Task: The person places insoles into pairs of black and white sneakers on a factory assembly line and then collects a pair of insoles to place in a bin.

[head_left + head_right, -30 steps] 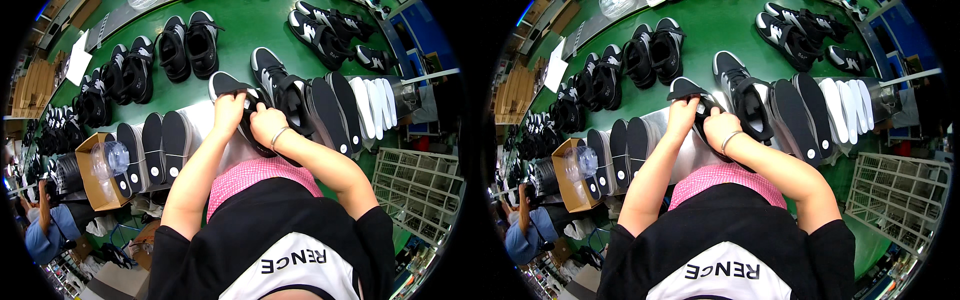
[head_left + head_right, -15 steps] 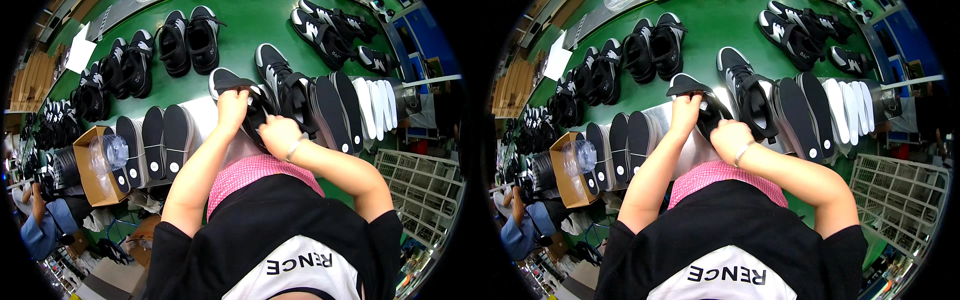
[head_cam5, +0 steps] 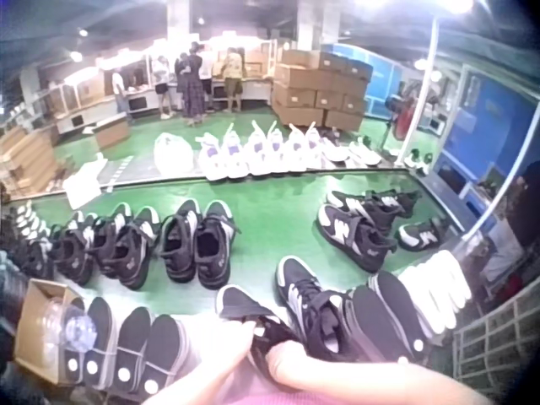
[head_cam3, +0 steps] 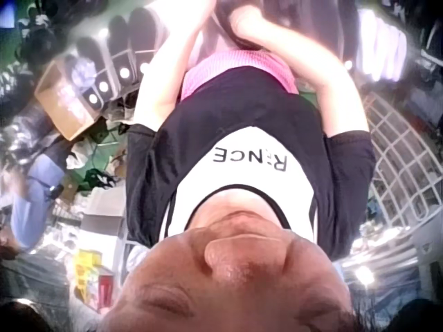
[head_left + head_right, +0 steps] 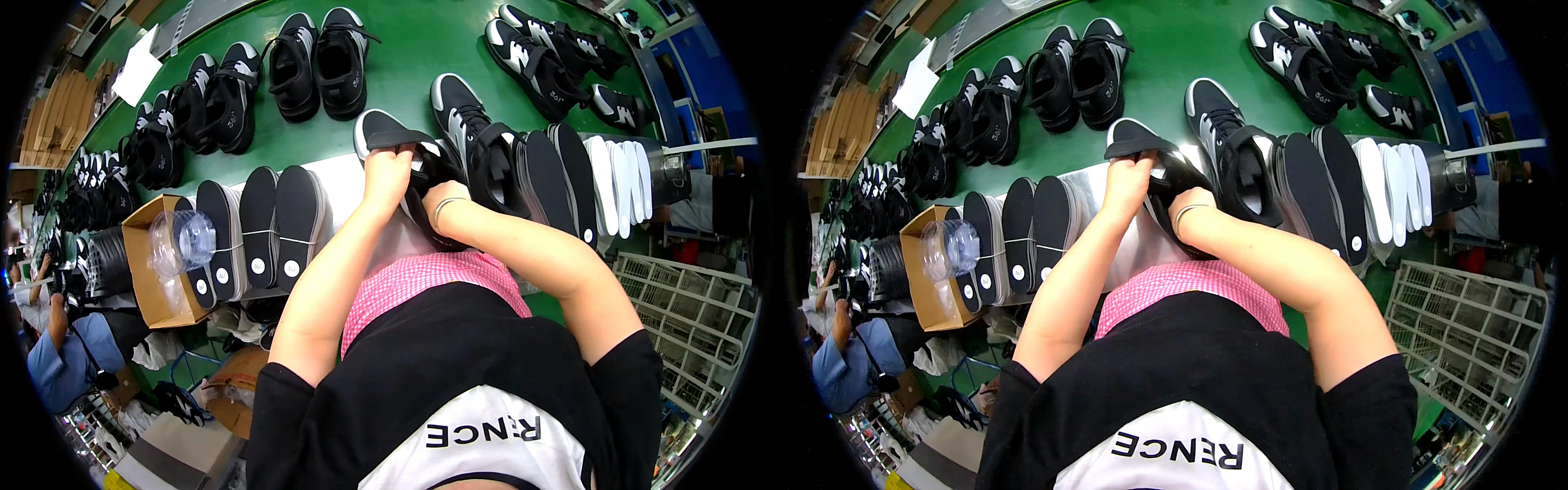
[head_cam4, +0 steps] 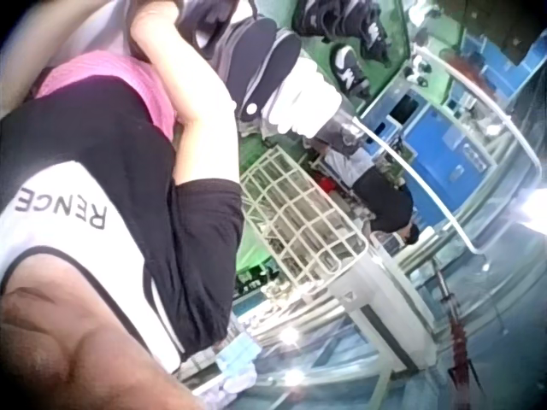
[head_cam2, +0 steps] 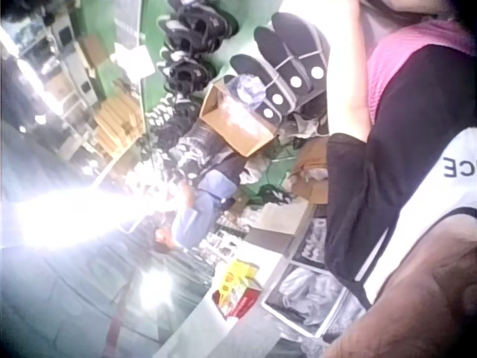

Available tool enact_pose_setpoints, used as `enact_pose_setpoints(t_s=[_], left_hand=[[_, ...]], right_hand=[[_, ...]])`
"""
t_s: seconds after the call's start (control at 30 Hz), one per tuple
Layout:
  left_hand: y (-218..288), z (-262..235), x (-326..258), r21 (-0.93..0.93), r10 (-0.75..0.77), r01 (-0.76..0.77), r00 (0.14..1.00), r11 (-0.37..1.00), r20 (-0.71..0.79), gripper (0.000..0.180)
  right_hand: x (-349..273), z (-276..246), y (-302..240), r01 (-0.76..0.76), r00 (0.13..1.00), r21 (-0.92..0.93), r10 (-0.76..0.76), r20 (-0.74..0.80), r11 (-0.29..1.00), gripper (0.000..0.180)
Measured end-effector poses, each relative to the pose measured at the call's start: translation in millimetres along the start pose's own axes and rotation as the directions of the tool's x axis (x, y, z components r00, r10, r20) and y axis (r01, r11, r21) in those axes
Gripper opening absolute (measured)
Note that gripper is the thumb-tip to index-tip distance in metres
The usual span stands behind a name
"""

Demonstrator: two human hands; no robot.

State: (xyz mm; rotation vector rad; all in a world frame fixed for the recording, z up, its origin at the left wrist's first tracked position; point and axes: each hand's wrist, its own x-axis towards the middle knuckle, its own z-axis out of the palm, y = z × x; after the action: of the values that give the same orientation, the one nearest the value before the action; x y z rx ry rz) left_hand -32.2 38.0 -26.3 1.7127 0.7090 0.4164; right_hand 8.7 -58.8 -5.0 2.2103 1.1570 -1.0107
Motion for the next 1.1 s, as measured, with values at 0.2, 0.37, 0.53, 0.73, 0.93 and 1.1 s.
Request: enact_pose_setpoints(t_s=[0.2,0.37,0.53,0.73,0.93,1.1], left_hand=[[-11,4,-3,-0.055,0.072,-0.073,0.997,0.996,-0.032,0.025],[-7,1,-5,0.053,0.067,-0.065,0.998,0.996,-0.02,0.025],[-4,1,-6,0.056,0.078,-0.079,0.997,0.995,0.01,0.034],[25,-8,-19,0.229,-0.125,0.063,0.955,0.971,0.269,0.043],[16,-4,-14,0.167,-0.158,0.11,0.939,0.98,0.304,0.042],[-3,8,-10,0.058,-0.032,0.022,0.985,0.998,0.172,0.043]], right_hand=[[-20,-6,9,0.244,0.965,-0.225,-0.214,0.15,0.943,0.024],[-67,-18,22,0.28,0.943,0.048,-0.284,0.172,0.959,0.031],[-34,-8,25,0.253,0.892,0.129,-0.283,0.353,0.959,0.058],[-22,24,43,0.205,0.975,0.964,-0.054,-0.217,-0.168,0.044],[-16,26,27,0.22,0.973,0.929,0.133,-0.188,-0.297,0.02],[-19,23,31,0.254,0.966,0.898,0.133,-0.22,-0.358,0.016]])
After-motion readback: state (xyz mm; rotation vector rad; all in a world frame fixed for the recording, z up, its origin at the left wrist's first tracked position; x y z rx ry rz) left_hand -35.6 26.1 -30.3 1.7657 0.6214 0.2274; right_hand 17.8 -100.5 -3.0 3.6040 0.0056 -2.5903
